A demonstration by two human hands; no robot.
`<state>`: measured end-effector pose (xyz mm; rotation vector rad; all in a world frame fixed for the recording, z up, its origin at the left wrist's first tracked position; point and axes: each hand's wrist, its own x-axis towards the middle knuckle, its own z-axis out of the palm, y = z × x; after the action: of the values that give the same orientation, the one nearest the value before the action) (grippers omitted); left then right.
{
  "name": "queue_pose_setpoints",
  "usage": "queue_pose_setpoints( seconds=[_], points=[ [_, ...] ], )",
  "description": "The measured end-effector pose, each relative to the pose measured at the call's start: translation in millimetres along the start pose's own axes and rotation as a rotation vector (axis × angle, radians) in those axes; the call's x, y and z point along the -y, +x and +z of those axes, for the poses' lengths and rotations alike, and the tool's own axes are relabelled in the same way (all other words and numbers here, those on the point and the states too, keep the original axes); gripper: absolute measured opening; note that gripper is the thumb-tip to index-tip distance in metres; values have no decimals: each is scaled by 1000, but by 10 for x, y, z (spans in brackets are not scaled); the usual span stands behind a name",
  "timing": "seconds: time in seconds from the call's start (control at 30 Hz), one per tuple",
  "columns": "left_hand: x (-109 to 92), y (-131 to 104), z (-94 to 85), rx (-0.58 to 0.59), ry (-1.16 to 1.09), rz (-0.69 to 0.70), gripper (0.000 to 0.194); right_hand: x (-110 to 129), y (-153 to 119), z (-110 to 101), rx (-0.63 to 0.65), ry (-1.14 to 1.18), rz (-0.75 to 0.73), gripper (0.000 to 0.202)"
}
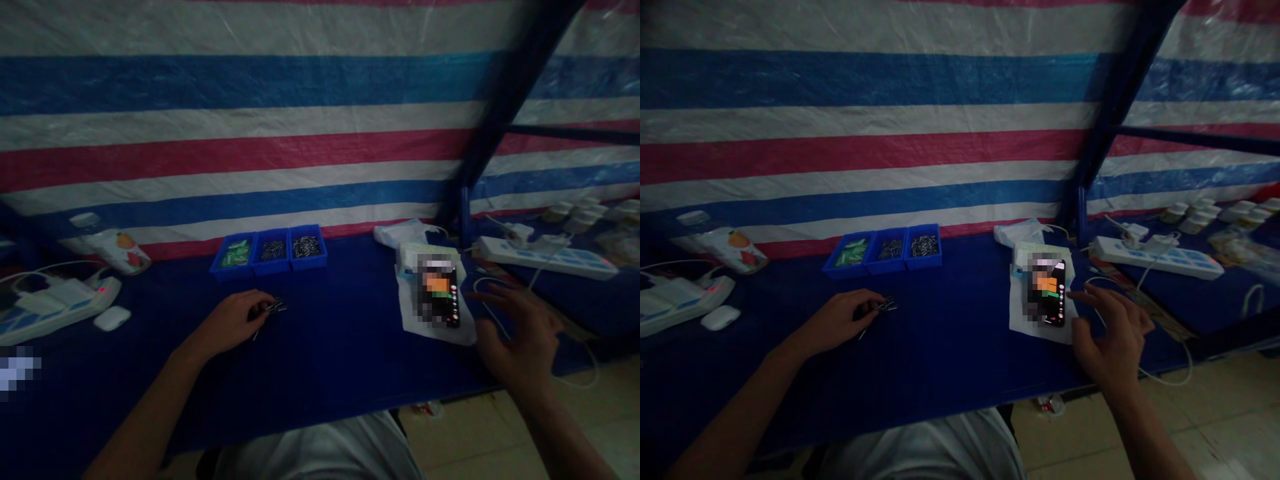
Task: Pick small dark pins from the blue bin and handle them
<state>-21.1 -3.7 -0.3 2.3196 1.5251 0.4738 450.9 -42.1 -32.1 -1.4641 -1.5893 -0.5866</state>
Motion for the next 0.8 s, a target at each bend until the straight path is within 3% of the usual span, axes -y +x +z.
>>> queue_pose_setpoints(
  seconds=[0.13, 0.37, 0.5, 0.63, 0.8],
  points=[
    [13, 5, 8, -27, -4, -4, 27, -54, -56, -97, 36, 52, -180, 17],
    [41, 19, 15, -58, -1, -14, 27, -82, -93, -80, 142, 71, -294, 26],
    [36, 17, 10, -89, 8, -26, 28, -99, -113, -81, 153, 90, -282, 26],
    [28, 22, 2, -122, 12, -17, 28, -102, -94, -70, 166, 74, -155, 26],
    [36, 55, 17, -197, -23, -2, 26, -65, 6, 76, 195, 52, -78, 30]
  ],
)
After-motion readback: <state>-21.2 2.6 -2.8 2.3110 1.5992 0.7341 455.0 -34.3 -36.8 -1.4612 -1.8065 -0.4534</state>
